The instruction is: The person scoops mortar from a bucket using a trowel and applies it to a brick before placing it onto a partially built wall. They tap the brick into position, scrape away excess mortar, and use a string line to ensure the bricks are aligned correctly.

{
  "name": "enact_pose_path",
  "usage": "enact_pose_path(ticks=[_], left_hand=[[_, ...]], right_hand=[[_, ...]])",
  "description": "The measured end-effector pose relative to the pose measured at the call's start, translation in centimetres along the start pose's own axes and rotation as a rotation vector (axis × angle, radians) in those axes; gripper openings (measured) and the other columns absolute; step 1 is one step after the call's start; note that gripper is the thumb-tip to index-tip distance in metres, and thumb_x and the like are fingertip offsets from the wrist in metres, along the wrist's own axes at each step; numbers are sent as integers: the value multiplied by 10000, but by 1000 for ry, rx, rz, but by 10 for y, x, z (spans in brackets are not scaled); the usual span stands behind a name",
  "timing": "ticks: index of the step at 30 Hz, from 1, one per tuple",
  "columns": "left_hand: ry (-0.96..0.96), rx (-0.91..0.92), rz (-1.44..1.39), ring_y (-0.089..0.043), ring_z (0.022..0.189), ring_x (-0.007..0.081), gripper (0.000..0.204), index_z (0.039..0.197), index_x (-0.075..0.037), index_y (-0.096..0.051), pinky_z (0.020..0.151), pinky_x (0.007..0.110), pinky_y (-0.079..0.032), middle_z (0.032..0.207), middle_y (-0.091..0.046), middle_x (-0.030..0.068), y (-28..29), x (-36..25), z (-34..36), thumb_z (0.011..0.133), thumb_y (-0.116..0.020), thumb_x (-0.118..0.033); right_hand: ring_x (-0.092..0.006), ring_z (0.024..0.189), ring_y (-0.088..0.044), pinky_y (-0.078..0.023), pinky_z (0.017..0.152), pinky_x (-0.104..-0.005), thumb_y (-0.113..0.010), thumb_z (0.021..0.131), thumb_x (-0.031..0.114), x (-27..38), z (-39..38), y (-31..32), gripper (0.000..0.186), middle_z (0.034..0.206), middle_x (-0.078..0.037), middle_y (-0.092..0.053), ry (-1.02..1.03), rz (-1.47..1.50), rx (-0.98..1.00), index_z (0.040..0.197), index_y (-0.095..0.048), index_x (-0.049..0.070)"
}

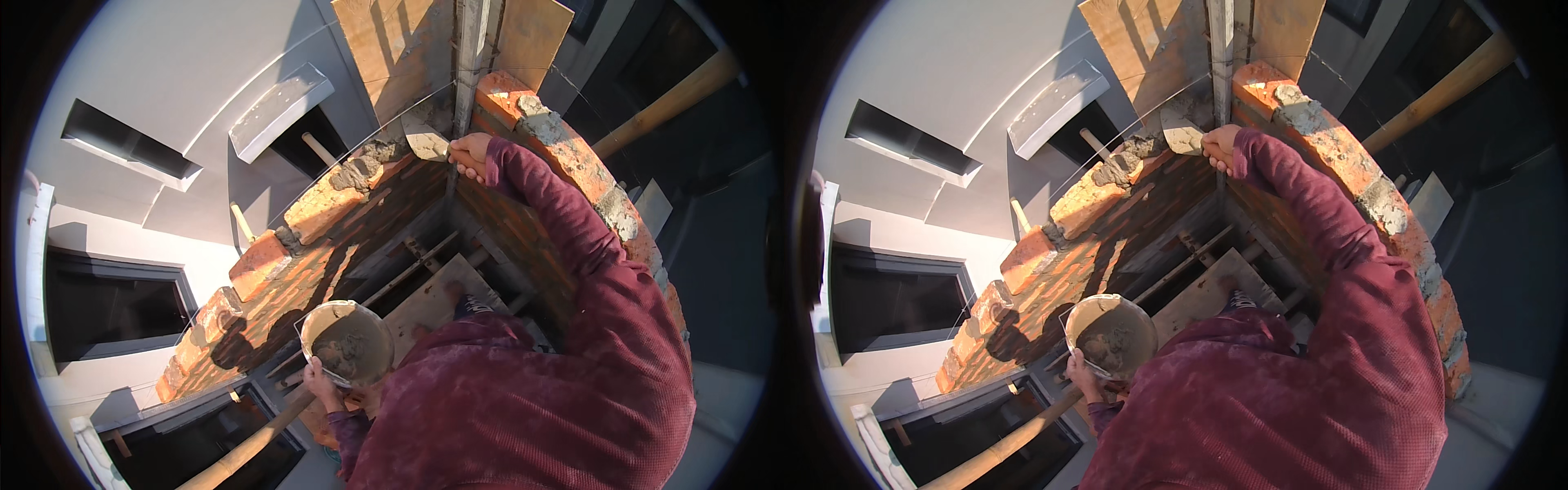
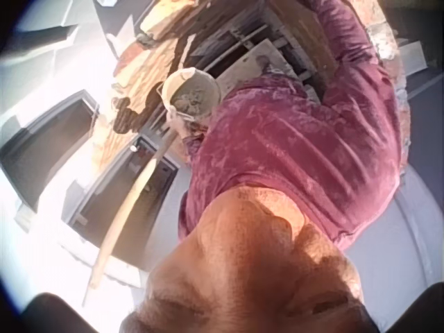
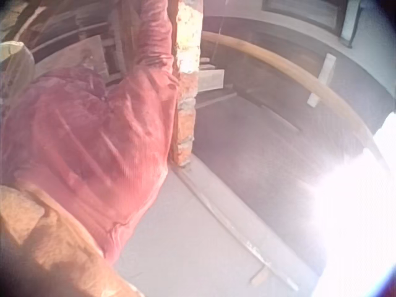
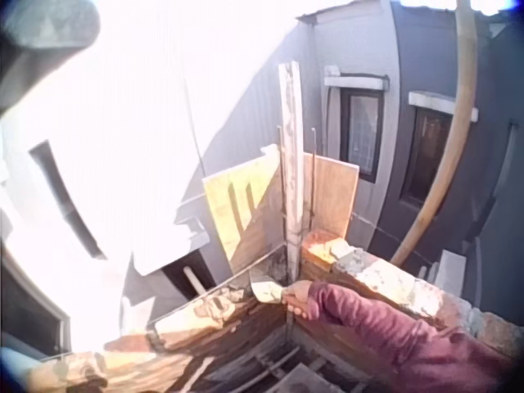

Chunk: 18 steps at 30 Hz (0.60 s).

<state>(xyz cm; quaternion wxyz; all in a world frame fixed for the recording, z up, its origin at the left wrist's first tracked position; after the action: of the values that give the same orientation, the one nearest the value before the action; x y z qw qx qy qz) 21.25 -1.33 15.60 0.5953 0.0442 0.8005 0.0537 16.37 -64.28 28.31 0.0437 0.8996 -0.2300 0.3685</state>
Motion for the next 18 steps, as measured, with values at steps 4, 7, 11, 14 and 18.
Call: enact_pose_path(ticks=[4,7,11,14,18], left_hand=[[-3,-2,10,-420,654,52,299,726,-77,-492,588,230,-376,716,-473,-56,1,29,-2,968,-588,-224],[8,-51,-11,-444,665,55,281,750,-65,-525,596,231,-391,727,-498,-47,-2,16,-15,968,-589,-230],[80,-34,-64,-475,681,62,278,773,-49,-550,604,241,-413,765,-542,-28,25,18,-26,968,-594,-243],[88,-30,-70,-480,678,64,286,772,-45,-552,598,243,-415,774,-556,-22,31,5,-27,968,-596,-250],[49,-34,-35,-476,665,61,291,763,-46,-551,588,238,-409,760,-557,-25,50,8,-20,966,-599,-249]], right_hand=[[-107,429,-468,-410,358,-282,-398,1000,370,-7,-12,-36,347,667,-8,-527,-8,-55,77,1011,-524,47],[-119,445,-481,-418,363,-273,-401,1001,343,-29,-38,-67,345,704,-37,-527,183,-8,107,1030,-520,20],[-108,435,-448,-401,354,-259,-390,1000,327,-63,-39,-57,318,681,-28,-493,288,208,-58,1013,-512,33],[-88,440,-436,-397,358,-255,-382,998,344,-54,-32,-54,328,683,-6,-493,165,136,-35,1012,-521,48],[-106,443,-455,-409,370,-281,-399,988,345,-40,-28,-77,319,671,-13,-507,73,88,30,998,-527,53]])
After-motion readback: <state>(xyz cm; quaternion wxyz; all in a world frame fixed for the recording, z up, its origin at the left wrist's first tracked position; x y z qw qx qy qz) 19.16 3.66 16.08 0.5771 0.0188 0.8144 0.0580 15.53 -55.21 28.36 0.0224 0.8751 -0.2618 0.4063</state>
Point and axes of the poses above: each hand's wrist, its own z-axis towards the middle knuckle, its own y-axis out of the back of the hand, x = y × z, the point moved 5 cm from there along z, towards the middle knuckle
